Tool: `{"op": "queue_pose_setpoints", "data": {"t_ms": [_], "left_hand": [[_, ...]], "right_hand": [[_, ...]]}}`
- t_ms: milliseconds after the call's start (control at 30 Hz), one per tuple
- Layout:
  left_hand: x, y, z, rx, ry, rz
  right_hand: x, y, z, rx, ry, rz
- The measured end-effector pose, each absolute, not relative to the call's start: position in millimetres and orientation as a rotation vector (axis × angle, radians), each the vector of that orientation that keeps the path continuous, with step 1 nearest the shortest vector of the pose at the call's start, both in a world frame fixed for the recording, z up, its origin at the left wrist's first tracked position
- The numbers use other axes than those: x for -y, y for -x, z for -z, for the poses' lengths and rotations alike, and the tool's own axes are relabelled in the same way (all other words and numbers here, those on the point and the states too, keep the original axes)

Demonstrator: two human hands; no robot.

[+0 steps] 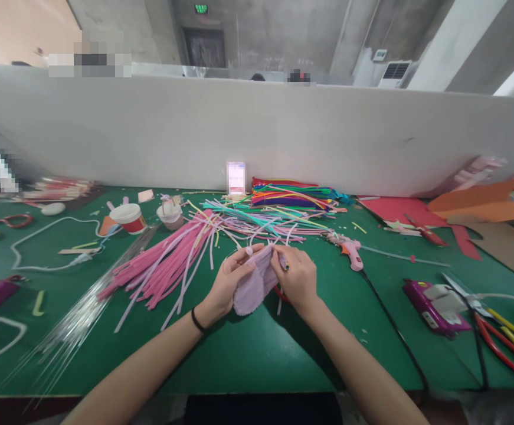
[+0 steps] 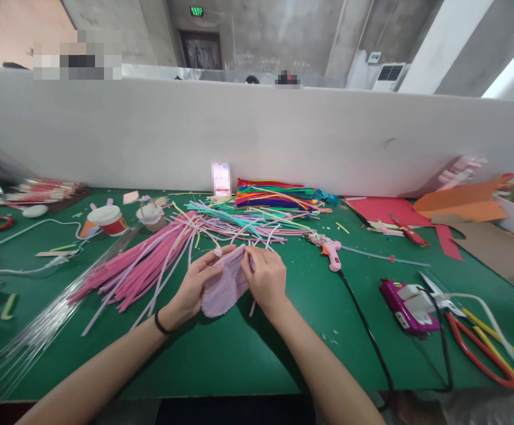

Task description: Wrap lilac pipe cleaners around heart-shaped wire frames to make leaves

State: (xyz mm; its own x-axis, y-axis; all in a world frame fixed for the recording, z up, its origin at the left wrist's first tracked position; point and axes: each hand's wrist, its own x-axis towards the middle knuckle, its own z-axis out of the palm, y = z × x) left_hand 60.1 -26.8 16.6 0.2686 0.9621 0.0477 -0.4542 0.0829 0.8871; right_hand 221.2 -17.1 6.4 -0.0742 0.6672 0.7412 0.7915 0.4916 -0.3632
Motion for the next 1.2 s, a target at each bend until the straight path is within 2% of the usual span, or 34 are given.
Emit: {"op": "queue_pose_setpoints", "data": {"t_ms": [667, 900, 1067, 1200], "left_hand": [[11, -46, -17, -0.691, -0.747, -1.027], [-16, -9, -22, -0.74, -0.622, -1.089], [-24, 2, -21, -0.77, -0.609, -1.165], [-26, 3, -20, -0.77, -0.594, -1.215]], "right_hand": [[-1, -239, -2, 1.923, 1.312, -0.049], [8, -283, -1, 2.365, 1.531, -0.393], [11, -267, 5, 2.364, 1.685, -0.359], [3, -272, -2, 2.324, 1.729, -0.65]]}}
